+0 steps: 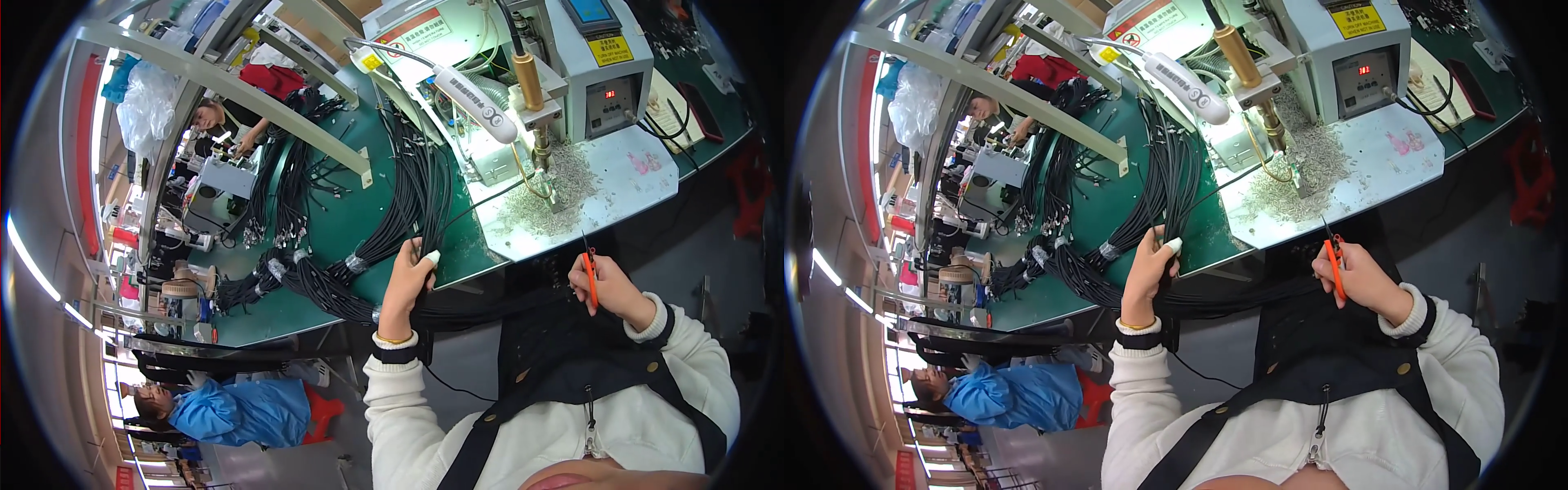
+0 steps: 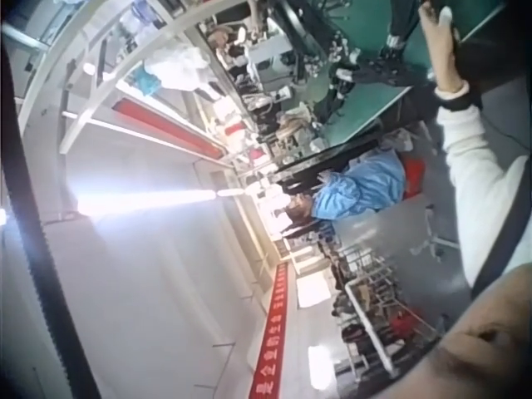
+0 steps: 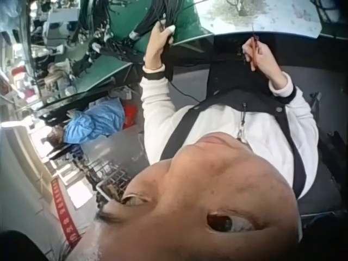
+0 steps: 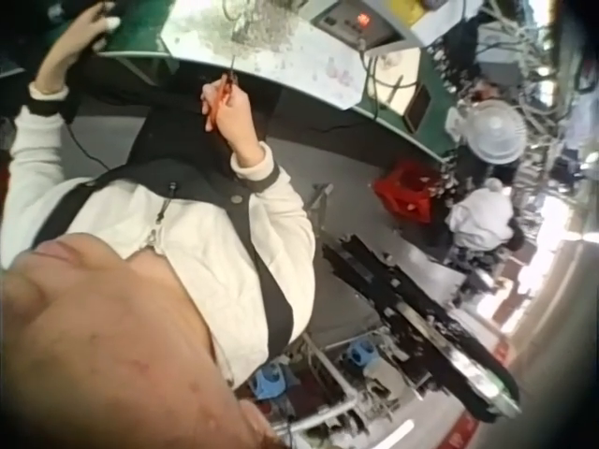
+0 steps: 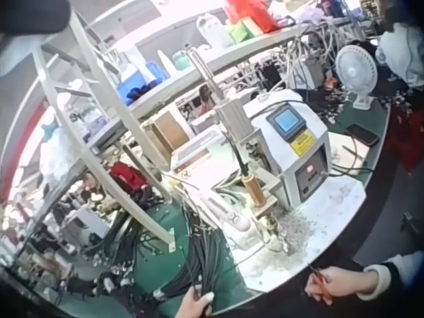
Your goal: The person picks up a bundle of cables, trims the wire ends with shears, and then places the wires into a machine to crimp them.
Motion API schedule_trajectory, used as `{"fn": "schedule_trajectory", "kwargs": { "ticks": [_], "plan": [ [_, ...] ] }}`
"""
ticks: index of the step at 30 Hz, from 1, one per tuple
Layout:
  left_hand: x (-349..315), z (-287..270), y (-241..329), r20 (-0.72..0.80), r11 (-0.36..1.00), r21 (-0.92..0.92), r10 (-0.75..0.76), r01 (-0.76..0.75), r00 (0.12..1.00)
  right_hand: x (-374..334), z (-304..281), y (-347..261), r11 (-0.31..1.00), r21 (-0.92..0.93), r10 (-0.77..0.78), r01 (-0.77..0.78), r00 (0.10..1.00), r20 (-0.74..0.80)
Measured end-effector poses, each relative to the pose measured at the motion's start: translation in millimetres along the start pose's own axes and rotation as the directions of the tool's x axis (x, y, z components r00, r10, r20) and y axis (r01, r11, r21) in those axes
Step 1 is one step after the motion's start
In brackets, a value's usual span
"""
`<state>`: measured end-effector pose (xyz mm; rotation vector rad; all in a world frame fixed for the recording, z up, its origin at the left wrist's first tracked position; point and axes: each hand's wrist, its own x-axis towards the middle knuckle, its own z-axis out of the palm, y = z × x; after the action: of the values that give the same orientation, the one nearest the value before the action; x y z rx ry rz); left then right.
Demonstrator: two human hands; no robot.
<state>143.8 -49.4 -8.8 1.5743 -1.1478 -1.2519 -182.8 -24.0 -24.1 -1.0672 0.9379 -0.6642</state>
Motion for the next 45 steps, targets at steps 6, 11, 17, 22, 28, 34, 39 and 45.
{"fn": "schedule_trajectory", "kwargs": {
  "ticks": [6,11,17,22,28,34,39,45],
  "plan": [
    [-1.0,-15.1,5.2,0.146,0.996,-0.032,-0.076,0.081,0.986,1.7,2.7,-0.4,0.999,-0.029,0.016,-0.016,1.000,0.010],
    [-11.7,-36.9,9.6,0.011,0.910,-0.412,0.050,-0.041,0.999,3.2,1.4,-1.5,0.998,-0.047,0.029,-0.028,0.999,0.033],
    [-0.8,-71.7,46.2,-0.116,0.677,-0.686,0.261,-0.267,0.958,5.9,2.3,-1.7,0.998,-0.054,0.044,-0.041,0.998,0.049],
    [37.2,-67.5,120.0,-0.229,0.609,-0.650,0.414,-0.455,0.881,5.5,4.5,-1.9,0.997,-0.064,0.054,-0.050,0.996,0.070],
    [11.4,-72.7,132.9,-0.330,0.589,-0.486,0.561,-0.646,0.760,5.4,8.9,1.1,0.995,-0.084,0.059,-0.053,0.995,0.077],
    [-37.0,-134.0,23.5,-0.781,0.748,-0.069,0.371,-0.660,0.502,4.4,9.1,6.0,0.992,-0.095,0.086,-0.078,0.992,0.091],
    [-49.2,-100.7,-54.1,-0.930,0.801,0.040,0.249,-0.598,0.270,12.4,21.3,10.5,0.984,-0.138,0.135,-0.112,0.977,0.166],
    [4.2,-87.4,-42.3,-0.935,0.636,-0.169,0.139,-0.753,0.326,13.5,30.1,13.2,0.974,-0.198,0.156,-0.108,0.957,0.244]
  ]
}}
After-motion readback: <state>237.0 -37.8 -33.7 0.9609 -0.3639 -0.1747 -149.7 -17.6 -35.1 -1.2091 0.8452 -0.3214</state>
